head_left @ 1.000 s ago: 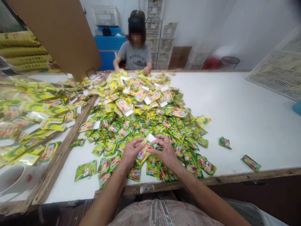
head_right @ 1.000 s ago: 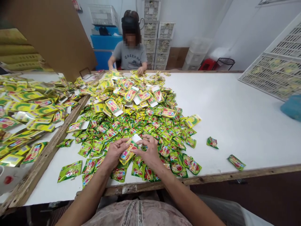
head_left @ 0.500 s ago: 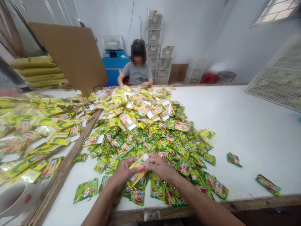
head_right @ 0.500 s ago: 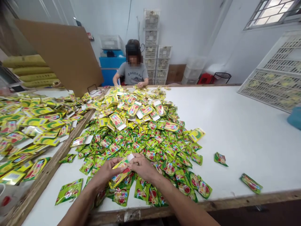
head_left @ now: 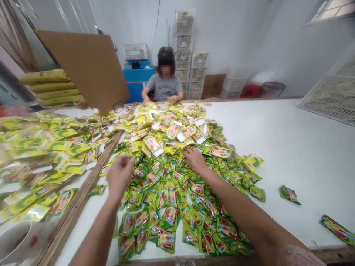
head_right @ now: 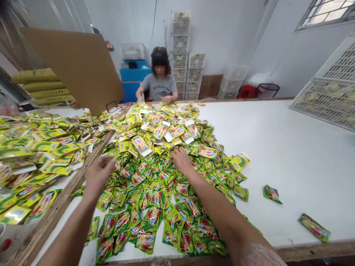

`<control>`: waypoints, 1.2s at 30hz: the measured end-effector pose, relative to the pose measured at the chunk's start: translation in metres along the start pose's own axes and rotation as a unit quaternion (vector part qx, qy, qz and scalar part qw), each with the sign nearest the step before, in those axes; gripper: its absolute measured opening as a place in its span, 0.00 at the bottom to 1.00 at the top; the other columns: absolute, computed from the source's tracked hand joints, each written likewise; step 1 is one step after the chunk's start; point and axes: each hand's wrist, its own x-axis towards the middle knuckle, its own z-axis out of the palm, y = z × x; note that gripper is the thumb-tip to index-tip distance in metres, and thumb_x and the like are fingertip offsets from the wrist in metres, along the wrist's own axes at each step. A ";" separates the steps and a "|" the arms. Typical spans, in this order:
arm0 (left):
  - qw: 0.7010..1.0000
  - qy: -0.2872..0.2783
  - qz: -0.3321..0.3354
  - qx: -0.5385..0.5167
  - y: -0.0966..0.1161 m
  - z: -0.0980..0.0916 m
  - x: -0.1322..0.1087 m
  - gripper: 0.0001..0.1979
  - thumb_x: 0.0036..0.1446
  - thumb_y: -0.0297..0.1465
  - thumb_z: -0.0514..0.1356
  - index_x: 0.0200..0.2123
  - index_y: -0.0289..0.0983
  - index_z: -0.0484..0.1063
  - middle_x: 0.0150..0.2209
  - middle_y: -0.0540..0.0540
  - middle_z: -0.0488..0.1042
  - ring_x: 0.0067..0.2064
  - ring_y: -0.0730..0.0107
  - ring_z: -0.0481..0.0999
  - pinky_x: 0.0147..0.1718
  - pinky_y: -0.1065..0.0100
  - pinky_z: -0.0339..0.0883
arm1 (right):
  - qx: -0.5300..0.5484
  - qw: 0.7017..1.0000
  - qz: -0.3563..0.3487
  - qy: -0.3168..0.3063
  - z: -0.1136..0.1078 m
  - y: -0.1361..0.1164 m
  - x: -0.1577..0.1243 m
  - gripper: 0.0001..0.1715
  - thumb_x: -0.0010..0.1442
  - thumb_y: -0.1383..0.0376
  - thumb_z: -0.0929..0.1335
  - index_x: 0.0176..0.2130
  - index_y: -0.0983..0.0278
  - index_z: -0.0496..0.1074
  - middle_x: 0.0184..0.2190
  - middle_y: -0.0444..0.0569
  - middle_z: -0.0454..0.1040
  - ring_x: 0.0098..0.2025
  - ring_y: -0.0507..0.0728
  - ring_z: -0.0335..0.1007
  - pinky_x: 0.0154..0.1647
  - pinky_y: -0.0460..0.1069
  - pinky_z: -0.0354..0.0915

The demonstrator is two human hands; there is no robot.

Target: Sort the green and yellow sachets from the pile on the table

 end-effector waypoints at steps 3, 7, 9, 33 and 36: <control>0.983 -0.183 -0.006 0.034 0.027 0.056 -0.028 0.20 0.54 0.45 0.52 0.28 0.36 0.74 0.25 0.46 0.76 0.26 0.65 0.73 0.26 0.67 0.63 | -0.005 1.000 -0.012 0.011 0.001 0.005 -0.011 0.21 0.56 0.76 0.60 0.47 0.66 0.72 0.49 0.56 0.71 0.49 0.61 0.65 0.50 0.54 0.60; 0.960 -0.249 0.011 0.126 0.055 0.114 -0.037 0.25 0.55 0.49 0.49 0.28 0.33 0.74 0.28 0.37 0.76 0.31 0.57 0.75 0.28 0.64 0.62 | 0.109 0.990 0.006 0.091 -0.008 0.007 -0.041 0.15 0.57 0.68 0.62 0.42 0.62 0.74 0.43 0.51 0.74 0.45 0.58 0.69 0.46 0.52 0.64; 0.951 -0.262 0.005 0.163 0.061 0.135 -0.037 0.22 0.54 0.46 0.54 0.34 0.31 0.73 0.34 0.32 0.76 0.36 0.52 0.75 0.30 0.64 0.62 | 0.204 0.971 0.054 0.110 -0.014 0.005 -0.057 0.13 0.55 0.63 0.65 0.39 0.63 0.75 0.39 0.51 0.75 0.39 0.59 0.71 0.40 0.52 0.66; 0.819 -0.501 -0.056 -0.274 0.003 0.063 -0.122 0.16 0.43 0.39 0.64 0.16 0.35 0.65 0.16 0.56 0.55 0.20 0.77 0.56 0.22 0.73 0.53 | 0.412 0.902 0.130 -0.024 -0.021 -0.069 -0.134 0.12 0.52 0.57 0.67 0.30 0.64 0.69 0.26 0.45 0.70 0.27 0.52 0.63 0.29 0.47 0.60; 0.819 -0.473 -0.104 -0.308 0.001 0.065 -0.137 0.13 0.41 0.39 0.66 0.24 0.35 0.71 0.17 0.54 0.62 0.22 0.75 0.62 0.23 0.73 0.58 | 0.333 0.932 0.127 0.061 -0.012 -0.075 -0.156 0.09 0.55 0.60 0.64 0.30 0.64 0.68 0.27 0.46 0.70 0.30 0.53 0.63 0.31 0.47 0.60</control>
